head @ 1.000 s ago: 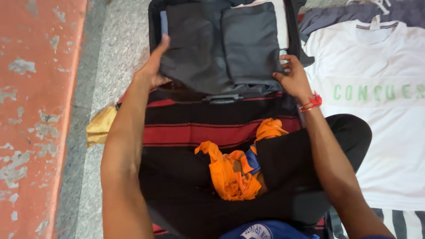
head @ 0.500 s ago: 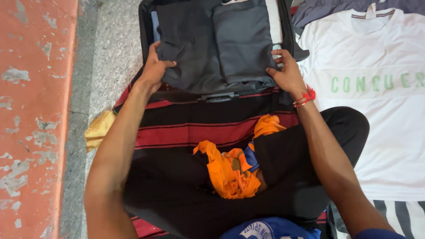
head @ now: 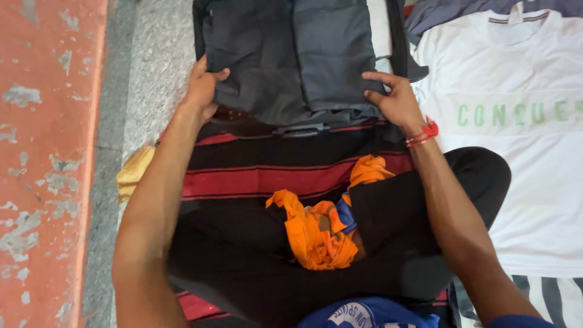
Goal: The person folds and places several items of clothing, such as a white t-shirt and dark trousers, into a suitcase while sitting on a floor mat.
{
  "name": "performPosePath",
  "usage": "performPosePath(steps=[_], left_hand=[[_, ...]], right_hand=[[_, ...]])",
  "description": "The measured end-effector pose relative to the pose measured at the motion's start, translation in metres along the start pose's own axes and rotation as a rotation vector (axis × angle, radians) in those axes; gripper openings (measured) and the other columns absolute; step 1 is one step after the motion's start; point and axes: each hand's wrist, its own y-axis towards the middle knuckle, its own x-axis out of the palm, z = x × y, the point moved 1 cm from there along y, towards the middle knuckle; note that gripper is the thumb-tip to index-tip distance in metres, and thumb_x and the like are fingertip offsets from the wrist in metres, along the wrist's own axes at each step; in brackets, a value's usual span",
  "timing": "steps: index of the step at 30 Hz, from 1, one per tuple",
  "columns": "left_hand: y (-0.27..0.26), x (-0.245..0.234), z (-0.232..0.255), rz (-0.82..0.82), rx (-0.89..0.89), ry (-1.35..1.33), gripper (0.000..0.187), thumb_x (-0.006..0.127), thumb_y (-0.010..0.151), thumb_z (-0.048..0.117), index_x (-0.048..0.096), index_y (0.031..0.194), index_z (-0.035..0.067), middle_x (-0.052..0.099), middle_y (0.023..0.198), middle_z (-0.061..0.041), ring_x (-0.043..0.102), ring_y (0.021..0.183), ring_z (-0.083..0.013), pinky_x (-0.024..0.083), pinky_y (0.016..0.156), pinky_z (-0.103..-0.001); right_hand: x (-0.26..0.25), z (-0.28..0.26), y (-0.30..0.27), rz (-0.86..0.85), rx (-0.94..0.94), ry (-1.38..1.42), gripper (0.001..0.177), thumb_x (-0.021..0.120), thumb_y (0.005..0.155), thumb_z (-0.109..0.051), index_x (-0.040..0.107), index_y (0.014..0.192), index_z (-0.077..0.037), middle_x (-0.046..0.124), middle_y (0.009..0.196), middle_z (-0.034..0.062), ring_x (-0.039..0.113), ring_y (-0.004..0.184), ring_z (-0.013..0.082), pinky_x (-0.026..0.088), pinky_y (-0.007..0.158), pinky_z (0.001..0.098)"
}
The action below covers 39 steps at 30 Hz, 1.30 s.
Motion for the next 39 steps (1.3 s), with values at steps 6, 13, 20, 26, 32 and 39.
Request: performPosePath(steps=[6,13,20,26,32,39], left_hand=[[-0.039,-0.021,0.017,0.16,-0.068,-0.003,0.048,0.053,0.092,-0.006,0.054,0.135,0.015,0.068,0.124,-0.012,0.07,0.113,-0.032,0.063,0.091,-0.053],[-0.041,-0.055,-0.038,0.142,0.005,0.02,0.041,0.058,0.094,-0.007,0.059,0.132,0.01,0.069,0.123,-0.011,0.071,0.112,-0.0281,0.063,0.095,-0.047],[-0.039,-0.067,-0.043,0.191,0.001,0.056,0.041,0.058,0.091,-0.007,0.062,0.127,0.012,0.071,0.119,-0.007,0.072,0.108,-0.0236,0.064,0.09,-0.043],[-0.039,-0.068,-0.034,0.194,0.011,0.078,0.038,0.058,0.091,-0.011,0.064,0.123,0.008,0.072,0.113,-0.008,0.071,0.101,-0.0239,0.064,0.085,-0.042],[-0.038,-0.074,-0.041,0.201,0.025,0.114,0.042,0.058,0.089,-0.012,0.065,0.125,0.009,0.073,0.113,-0.007,0.072,0.102,-0.0215,0.064,0.086,-0.039],[-0.042,-0.083,-0.052,0.17,0.022,0.095,0.041,0.058,0.093,-0.01,0.062,0.13,0.008,0.071,0.115,-0.007,0.071,0.104,-0.0225,0.063,0.087,-0.039]], right_hand=[[0.014,-0.026,-0.002,-0.051,0.106,0.079,0.04,0.079,0.091,-0.012,0.073,0.131,-0.011,0.072,0.103,0.0124,0.053,0.089,0.0101,0.049,0.078,0.029],[0.027,-0.06,-0.008,0.277,-0.38,-0.592,0.037,0.082,0.09,-0.021,0.07,0.122,-0.007,0.065,0.13,0.019,0.062,0.116,0.0407,0.051,0.098,0.0452],[0.109,-0.09,0.031,0.205,-0.231,-0.541,0.057,0.083,0.092,-0.045,0.065,0.125,-0.003,0.058,0.12,0.0216,0.063,0.107,0.0433,0.054,0.088,0.0491],[0.159,-0.098,0.063,-0.038,-0.006,-0.783,0.087,0.09,0.07,-0.038,0.047,0.139,-0.007,0.049,0.129,0.0237,0.061,0.104,0.0469,0.058,0.075,0.0484],[0.148,-0.05,0.086,-0.051,-0.09,-0.626,0.058,0.081,0.078,-0.012,0.063,0.133,-0.007,0.063,0.125,0.0286,0.067,0.104,0.0485,0.057,0.089,0.049],[0.085,-0.025,0.112,0.038,-0.281,-0.29,0.043,0.083,0.082,-0.016,0.07,0.12,0.001,0.074,0.107,0.0216,0.073,0.101,0.034,0.057,0.087,0.0413]])
